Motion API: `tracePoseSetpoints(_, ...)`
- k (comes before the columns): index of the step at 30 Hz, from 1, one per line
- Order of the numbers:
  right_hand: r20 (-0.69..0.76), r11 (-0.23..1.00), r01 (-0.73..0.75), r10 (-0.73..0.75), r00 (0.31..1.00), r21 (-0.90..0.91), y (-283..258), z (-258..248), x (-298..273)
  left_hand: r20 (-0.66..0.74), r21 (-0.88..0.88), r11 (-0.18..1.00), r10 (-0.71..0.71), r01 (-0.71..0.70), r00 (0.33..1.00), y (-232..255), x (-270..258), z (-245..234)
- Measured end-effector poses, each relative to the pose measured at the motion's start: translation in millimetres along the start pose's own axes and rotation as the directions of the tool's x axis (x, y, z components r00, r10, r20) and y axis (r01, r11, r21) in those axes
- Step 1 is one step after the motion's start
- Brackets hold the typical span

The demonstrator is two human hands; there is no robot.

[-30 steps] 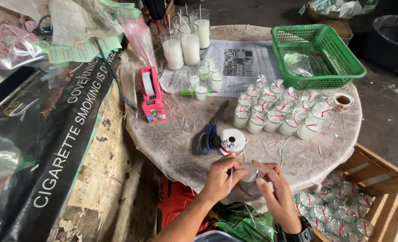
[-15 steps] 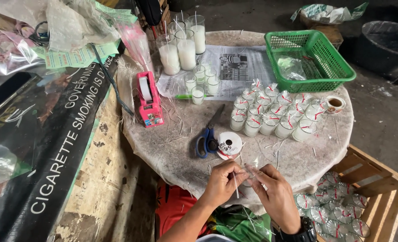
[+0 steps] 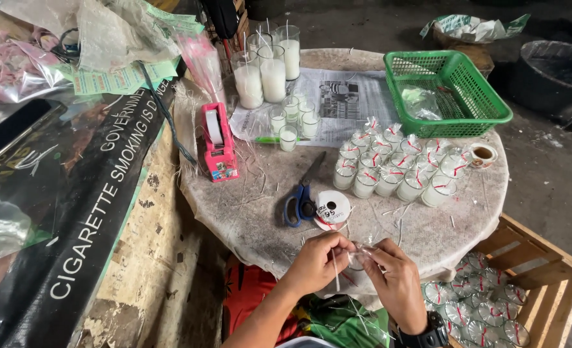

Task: Wrapping small white candles in individual plastic bags and tying them with red string.

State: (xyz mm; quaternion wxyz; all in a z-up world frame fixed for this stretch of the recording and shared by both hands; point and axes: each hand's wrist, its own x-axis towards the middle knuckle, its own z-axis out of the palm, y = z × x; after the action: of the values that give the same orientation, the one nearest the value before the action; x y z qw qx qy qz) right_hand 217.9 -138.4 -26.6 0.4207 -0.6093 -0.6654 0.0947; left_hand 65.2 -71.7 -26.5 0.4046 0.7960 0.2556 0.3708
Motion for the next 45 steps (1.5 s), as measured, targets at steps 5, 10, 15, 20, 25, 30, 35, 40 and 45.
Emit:
tracePoseSetpoints(5, -0.017, 0.995, 0.052, -0.050, 0.999, 0.081, 3.7, 4.1, 0.2, 0.001, -0.013, 0.995, -0.097, 0.097, 0.995, 0.1, -1.1, -1.4)
tracePoseSetpoints(10, -0.030, 0.987, 0.091, -0.096, 0.995, -0.130, 5.0, 5.8, -0.3, -0.079, 0.135, 0.981, -0.131, 0.141, 0.988, -4.3, 4.2, 2.7)
tracePoseSetpoints(15, 0.014, 0.993, 0.118, -0.118, 0.993, -0.004, 6.1, 2.5, 3.1, 0.151, -0.246, 0.954, -0.138, 0.173, 0.979, -12.4, 2.8, -6.5)
tracePoseSetpoints(20, 0.018, 0.992, 0.124, -0.124, 0.992, -0.029, 3.8, 3.0, 4.7, -0.060, -0.093, 0.976, -0.201, 0.195, 0.978, -13.5, 4.1, 6.1)
tracePoseSetpoints(25, 0.018, 0.987, 0.155, -0.154, 0.988, -0.036, 10.6, 1.7, 7.1, -0.098, -0.060, 0.996, -0.064, 0.059, 0.993, -18.2, 1.7, 7.1)
tracePoseSetpoints(30, 0.104, 0.981, 0.136, -0.122, 0.987, -0.138, 11.6, -2.1, 15.6, -0.026, -0.152, 0.961, -0.238, 0.232, 0.971, -18.3, 4.6, 5.6)
tracePoseSetpoints(35, 0.112, 0.996, 0.086, -0.082, 0.990, -0.034, 12.2, -2.1, 16.6, -0.107, -0.096, 0.989, -0.124, 0.114, 0.986, -14.5, 5.3, 11.2)
tracePoseSetpoints(40, 0.066, 0.992, 0.128, -0.129, 0.989, 0.021, 6.1, 1.8, 18.8, -0.109, -0.021, 0.997, 0.066, -0.068, 0.992, -10.2, 0.4, 8.2)
tracePoseSetpoints(45, -0.092, 0.982, 0.019, -0.001, 0.996, 0.189, 22.8, 18.9, 20.0, -0.131, -0.069, 0.995, 0.058, -0.067, 0.990, -2.7, -7.7, 4.0)
